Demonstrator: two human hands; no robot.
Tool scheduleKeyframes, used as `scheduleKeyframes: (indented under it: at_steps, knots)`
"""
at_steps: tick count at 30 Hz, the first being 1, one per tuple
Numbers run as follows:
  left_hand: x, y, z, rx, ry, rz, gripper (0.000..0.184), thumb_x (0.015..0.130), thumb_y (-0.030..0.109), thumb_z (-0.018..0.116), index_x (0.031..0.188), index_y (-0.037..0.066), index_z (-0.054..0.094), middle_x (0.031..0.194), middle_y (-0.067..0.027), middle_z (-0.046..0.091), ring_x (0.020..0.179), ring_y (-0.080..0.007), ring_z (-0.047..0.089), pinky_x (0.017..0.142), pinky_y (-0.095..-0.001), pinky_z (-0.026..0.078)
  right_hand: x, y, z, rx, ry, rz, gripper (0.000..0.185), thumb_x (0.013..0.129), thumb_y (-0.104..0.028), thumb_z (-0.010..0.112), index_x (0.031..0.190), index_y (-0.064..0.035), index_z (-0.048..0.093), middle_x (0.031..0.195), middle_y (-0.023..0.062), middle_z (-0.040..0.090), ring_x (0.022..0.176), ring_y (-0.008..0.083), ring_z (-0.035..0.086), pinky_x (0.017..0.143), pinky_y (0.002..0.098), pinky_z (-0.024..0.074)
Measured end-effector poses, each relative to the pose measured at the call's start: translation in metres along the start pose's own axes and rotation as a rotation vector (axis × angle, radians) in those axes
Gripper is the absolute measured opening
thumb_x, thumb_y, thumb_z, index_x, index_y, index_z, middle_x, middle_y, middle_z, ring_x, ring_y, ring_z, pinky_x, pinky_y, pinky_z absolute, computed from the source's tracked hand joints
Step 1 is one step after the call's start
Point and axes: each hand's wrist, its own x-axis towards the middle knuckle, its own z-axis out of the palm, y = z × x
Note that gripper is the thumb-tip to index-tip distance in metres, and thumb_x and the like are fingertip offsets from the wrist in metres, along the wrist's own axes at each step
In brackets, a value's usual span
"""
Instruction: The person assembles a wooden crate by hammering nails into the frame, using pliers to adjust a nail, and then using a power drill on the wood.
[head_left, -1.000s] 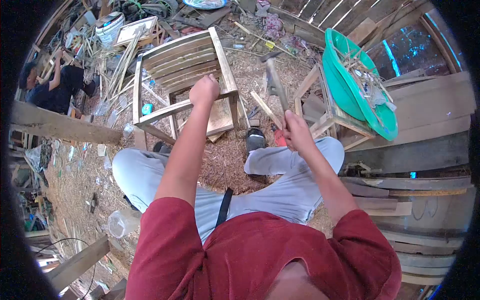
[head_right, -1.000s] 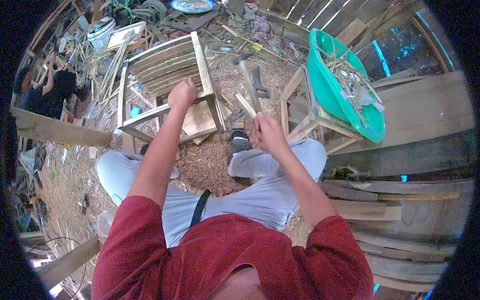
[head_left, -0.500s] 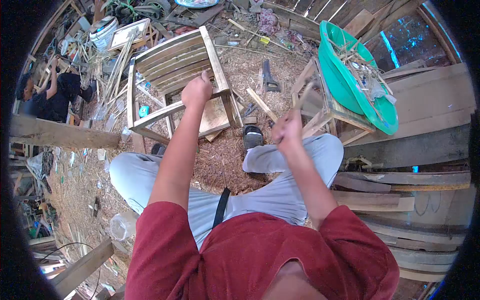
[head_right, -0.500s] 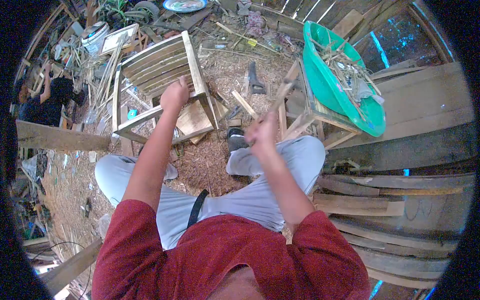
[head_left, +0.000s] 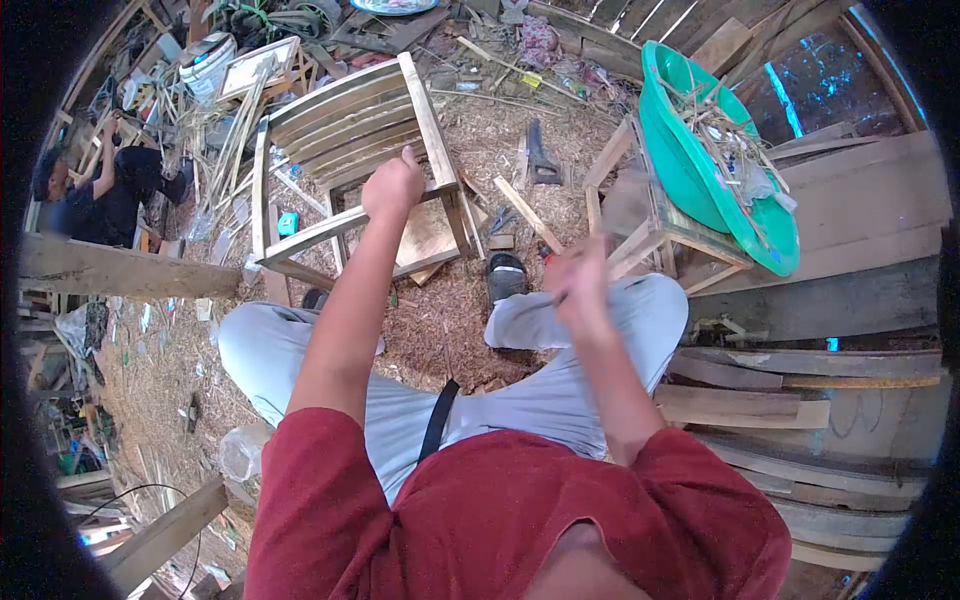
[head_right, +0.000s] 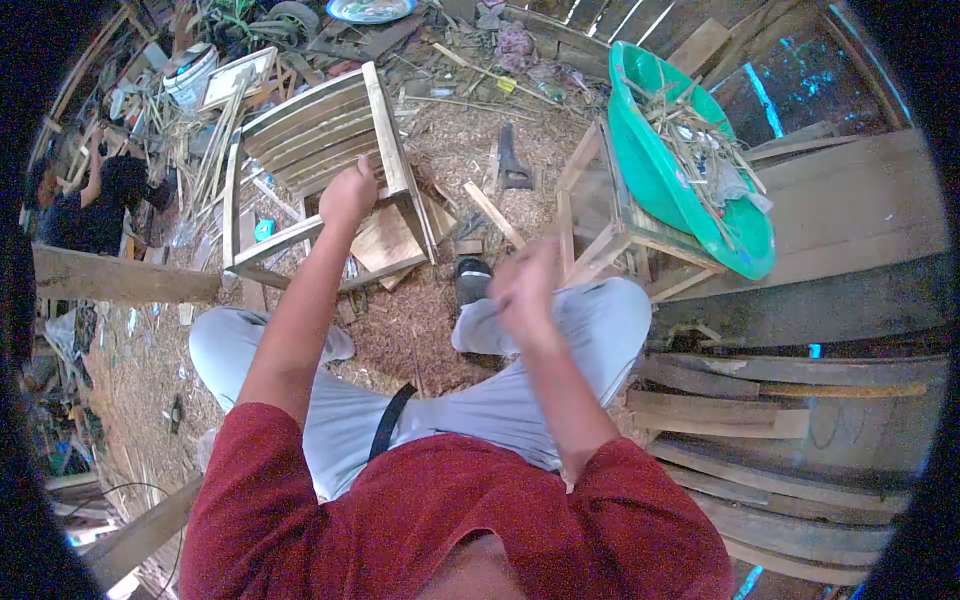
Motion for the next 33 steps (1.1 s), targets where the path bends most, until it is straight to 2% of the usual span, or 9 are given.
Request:
scheduleKeyframes:
  at_steps: [2,5,11,14,17,21,24,27,33]
  knots:
    - [-0.002,0.004,0.0,0.009,-0.003,-0.012,0.07,0.105,0.05,0.024,0.108,0.001,0.074,0.118,-0.0263,0.068,0.111,-0.0425,0.066,0.097,-0.0503,0.051,-0.008,0.015,-0.009,-0.246,-0.455,0.82,0.038,0.105,-0.05,0.043,0.082,-0.0197,0.048,0.056,-0.0064,0.034,0.036,0.0072,0.027,0.031,0.0272,0.024]
    - [0.007,-0.008,0.007,-0.034,-0.019,-0.011,0.07,0.105,0.05,0.024,0.11,0.001,0.074,0.118,-0.0263,0.068,0.112,-0.043,0.065,0.097,-0.0509,0.05,-0.011,-0.005,-0.016,-0.361,-0.325,0.569,0.046,0.106,-0.054,0.035,0.084,-0.015,0.044,0.053,-0.0058,0.032,0.037,0.009,0.026,0.033,0.0304,0.0244]
    - [0.002,0.001,0.003,-0.028,-0.029,-0.029,0.07,0.105,0.049,0.023,0.111,0.0,0.073,0.119,-0.027,0.068,0.113,-0.0442,0.064,0.1,-0.0517,0.049,0.012,0.001,-0.01,0.049,0.094,-0.062,0.042,0.106,-0.051,0.04,0.082,-0.0178,0.047,0.054,-0.0076,0.033,0.035,0.0069,0.026,0.031,0.0266,0.0207]
    - [0.005,-0.005,0.008,-0.06,0.012,-0.022,0.07,0.105,0.048,0.023,0.111,0.0,0.073,0.119,-0.0272,0.067,0.114,-0.0445,0.064,0.101,-0.0514,0.048,-0.015,0.024,-0.006,-0.388,-0.443,0.703,0.043,0.107,-0.052,0.037,0.081,-0.0184,0.046,0.054,-0.008,0.033,0.035,0.0065,0.026,0.031,0.0265,0.0207]
    - [0.012,-0.008,0.011,-0.019,-0.035,-0.015,0.069,0.105,0.048,0.024,0.113,0.0,0.072,0.121,-0.0275,0.066,0.115,-0.0445,0.063,0.101,-0.051,0.048,0.003,-0.006,-0.021,-0.401,-0.344,0.538,0.045,0.107,-0.052,0.035,0.081,-0.0173,0.045,0.054,-0.0083,0.031,0.035,0.0069,0.025,0.031,0.0266,0.0206]
    - [0.004,0.001,0.005,-0.015,-0.016,-0.051,0.069,0.105,0.048,0.023,0.113,-0.001,0.072,0.12,-0.0279,0.066,0.115,-0.0448,0.063,0.102,-0.0511,0.048,0.026,-0.019,-0.028,0.034,-0.081,-0.025,0.044,0.106,-0.052,0.04,0.083,-0.016,0.048,0.054,-0.009,0.031,0.035,0.0062,0.026,0.031,0.0255,0.0225]
    - [0.009,0.0,0.001,-0.023,-0.007,-0.036,0.068,0.105,0.047,0.024,0.113,-0.001,0.071,0.12,-0.0277,0.066,0.115,-0.0449,0.063,0.102,-0.0515,0.048,0.008,0.035,-0.015,-0.817,-0.275,0.38,0.044,0.106,-0.055,0.039,0.082,-0.0183,0.047,0.054,-0.0087,0.032,0.036,0.0061,0.027,0.031,0.0247,0.0228]
    - [0.008,-0.008,0.004,-0.031,-0.017,0.0,0.066,0.104,0.047,0.025,0.113,0.0,0.071,0.12,-0.0272,0.066,0.113,-0.0448,0.063,0.101,-0.0517,0.048,0.018,0.008,-0.026,-0.642,-0.384,0.614,0.049,0.103,-0.061,0.038,0.083,-0.0171,0.048,0.055,-0.004,0.037,0.036,0.0106,0.029,0.033,0.0286,0.0245]
    - [0.004,-0.003,0.006,0.008,-0.023,-0.025,0.065,0.104,0.046,0.026,0.111,0.0,0.071,0.12,-0.0276,0.066,0.114,-0.0446,0.063,0.102,-0.0511,0.048,0.034,0.022,-0.029,-0.04,-0.004,0.061,0.05,0.103,-0.061,0.039,0.083,-0.0158,0.047,0.054,-0.0042,0.033,0.036,0.0109,0.028,0.034,0.0294,0.0234]
